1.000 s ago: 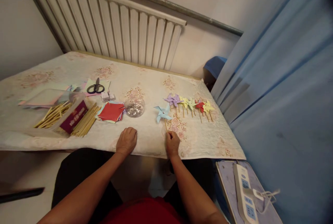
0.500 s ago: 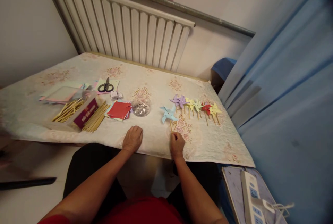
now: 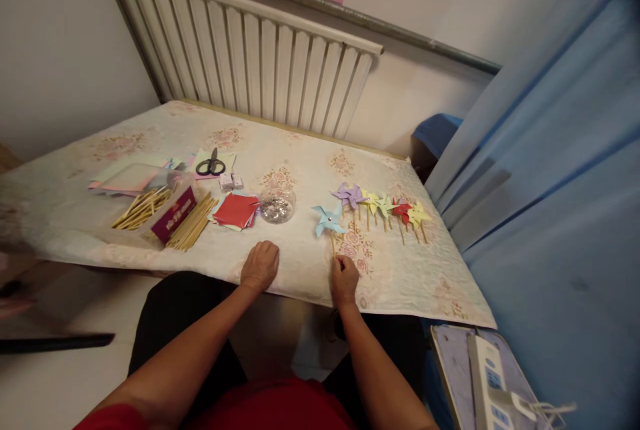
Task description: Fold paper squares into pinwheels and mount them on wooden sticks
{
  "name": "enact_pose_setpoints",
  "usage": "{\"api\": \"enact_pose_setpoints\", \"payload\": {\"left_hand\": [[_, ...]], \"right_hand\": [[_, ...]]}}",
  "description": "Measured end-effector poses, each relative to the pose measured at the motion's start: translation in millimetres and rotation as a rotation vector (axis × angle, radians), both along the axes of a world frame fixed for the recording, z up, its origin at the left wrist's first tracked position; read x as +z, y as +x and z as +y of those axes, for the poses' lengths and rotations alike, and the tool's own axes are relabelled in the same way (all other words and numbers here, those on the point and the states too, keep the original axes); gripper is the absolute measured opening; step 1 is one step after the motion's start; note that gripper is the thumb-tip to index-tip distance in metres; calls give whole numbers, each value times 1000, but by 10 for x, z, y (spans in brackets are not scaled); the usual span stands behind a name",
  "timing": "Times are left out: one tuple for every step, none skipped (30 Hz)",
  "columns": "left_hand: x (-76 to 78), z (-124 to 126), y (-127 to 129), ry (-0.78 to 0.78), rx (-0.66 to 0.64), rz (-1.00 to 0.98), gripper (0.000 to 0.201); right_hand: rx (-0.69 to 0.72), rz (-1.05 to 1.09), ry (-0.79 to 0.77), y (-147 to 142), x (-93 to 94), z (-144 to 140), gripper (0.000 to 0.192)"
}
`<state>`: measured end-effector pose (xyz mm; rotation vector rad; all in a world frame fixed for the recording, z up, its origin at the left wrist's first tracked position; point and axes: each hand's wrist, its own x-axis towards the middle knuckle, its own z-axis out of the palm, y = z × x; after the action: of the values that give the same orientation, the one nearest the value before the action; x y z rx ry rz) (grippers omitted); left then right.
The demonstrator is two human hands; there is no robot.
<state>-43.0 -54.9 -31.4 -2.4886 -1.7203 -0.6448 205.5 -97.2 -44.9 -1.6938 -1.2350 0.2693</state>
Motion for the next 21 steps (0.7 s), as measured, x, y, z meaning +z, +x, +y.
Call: {"api": "enact_pose_setpoints", "payload": {"left_hand": [[1, 0, 1, 1, 1, 2, 20], [0, 1, 1, 2, -1, 4, 20], [0, 2, 1, 3, -3, 4, 20], [-2, 3, 0, 4, -4, 3, 21], [-4, 4, -1, 6, -5, 1, 21], [-6, 5, -1, 7, -5, -1, 21], [-8, 4, -2, 7, -4, -3, 21], [-8, 4, -2, 6, -2, -3, 21], [-8, 3, -2, 5, 0, -2, 20], [-7, 2, -2, 4, 0, 1, 20], [-5, 1, -1, 4, 1, 5, 19], [-3, 0, -1, 6, 0, 8, 19], [-2, 0, 0, 8, 0, 10, 19], [-1, 0, 1, 9, 0, 12, 19], [-2, 1, 1, 10, -1, 12, 19], [-4, 2, 1, 9, 0, 11, 19], [-6, 3, 0, 8, 1, 10, 19], [-9, 5, -1, 7, 2, 9, 19], [-12, 6, -2, 7, 3, 7, 19], [-14, 7, -4, 6, 3, 5, 19], [-16, 7, -5, 4, 1, 2, 19]], "right_hand": [[0, -4, -2, -1, 1, -1, 22], [-1, -7, -3, -2, 2, -2, 22], [-2, -12, -3, -3, 4, -4, 23], [-2, -14, -2, -4, 7, -6, 23], [-2, -15, 0, -6, 11, -7, 23], [-1, -15, 2, -7, 15, -9, 23], [-1, -14, 4, -8, 18, -11, 23], [-1, -12, 6, -9, 21, -12, 23], [0, -10, 7, -10, 24, -13, 23], [-1, -8, 7, -10, 25, -13, 22], [-2, -7, 4, -11, 24, -14, 22], [-4, -7, 1, -11, 22, -14, 22], [-5, -8, -3, -11, 19, -13, 22], [-5, -12, -5, -11, 15, -13, 22], [-4, -15, -3, -10, 10, -12, 22], [-3, -17, 1, -10, 5, -11, 23], [-2, -20, 6, -9, 0, -11, 23], [-2, -20, 11, -9, -3, -10, 23], [-2, -20, 15, -9, -4, -10, 23], [-5, -19, 15, -9, -4, -10, 23], [-6, -18, 14, -10, -2, -11, 22]]}}
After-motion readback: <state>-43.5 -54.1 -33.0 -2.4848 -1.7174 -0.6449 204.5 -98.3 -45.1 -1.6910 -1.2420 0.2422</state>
